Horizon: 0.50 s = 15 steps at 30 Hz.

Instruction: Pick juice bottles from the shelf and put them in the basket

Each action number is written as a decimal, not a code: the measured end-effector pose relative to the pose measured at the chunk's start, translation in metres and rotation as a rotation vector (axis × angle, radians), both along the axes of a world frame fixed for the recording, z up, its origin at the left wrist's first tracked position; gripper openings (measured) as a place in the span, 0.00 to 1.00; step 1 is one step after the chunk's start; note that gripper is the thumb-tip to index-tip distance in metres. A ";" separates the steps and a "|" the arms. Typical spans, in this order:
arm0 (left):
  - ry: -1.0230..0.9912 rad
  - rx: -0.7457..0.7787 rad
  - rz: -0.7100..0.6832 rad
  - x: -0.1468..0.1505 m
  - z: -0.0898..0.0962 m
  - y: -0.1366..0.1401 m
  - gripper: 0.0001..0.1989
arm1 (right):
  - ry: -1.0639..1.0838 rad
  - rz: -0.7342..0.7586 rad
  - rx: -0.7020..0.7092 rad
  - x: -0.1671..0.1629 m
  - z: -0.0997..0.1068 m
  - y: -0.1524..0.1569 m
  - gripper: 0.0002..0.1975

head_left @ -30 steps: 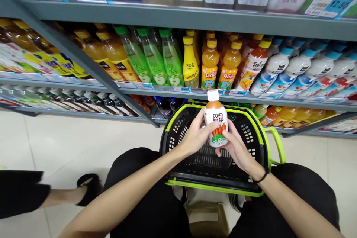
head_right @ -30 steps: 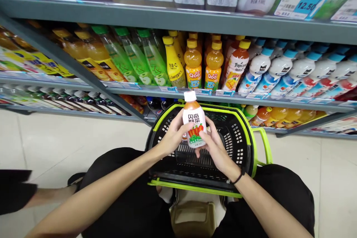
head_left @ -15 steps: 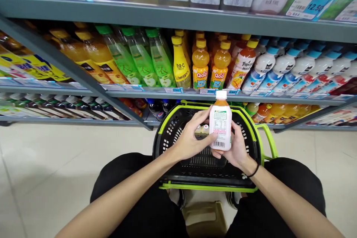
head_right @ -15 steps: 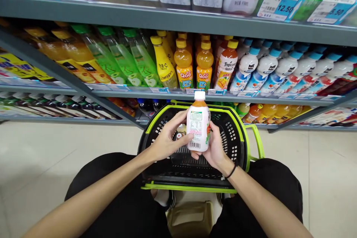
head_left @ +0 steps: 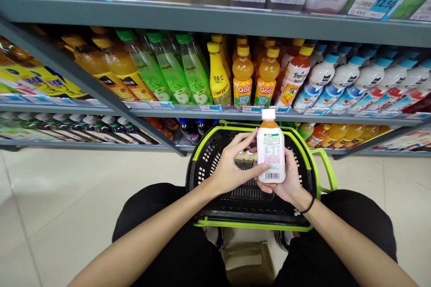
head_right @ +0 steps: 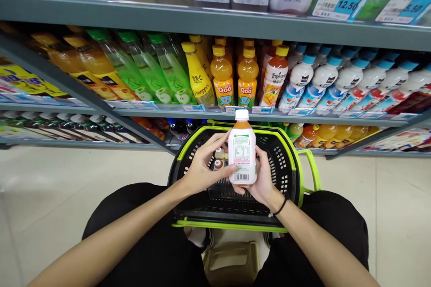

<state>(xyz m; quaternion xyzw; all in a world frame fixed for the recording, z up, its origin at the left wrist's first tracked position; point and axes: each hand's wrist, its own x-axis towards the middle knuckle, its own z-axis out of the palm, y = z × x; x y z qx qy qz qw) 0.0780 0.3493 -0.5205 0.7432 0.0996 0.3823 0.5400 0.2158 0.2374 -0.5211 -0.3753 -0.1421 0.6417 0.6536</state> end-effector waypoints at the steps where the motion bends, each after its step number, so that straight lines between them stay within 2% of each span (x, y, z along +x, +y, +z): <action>1: 0.000 -0.001 0.002 0.000 0.000 0.000 0.43 | 0.001 -0.001 -0.002 0.000 0.000 0.000 0.32; 15: 0.009 -0.014 0.008 -0.001 -0.005 0.001 0.42 | 0.004 -0.009 -0.029 0.001 -0.001 0.000 0.31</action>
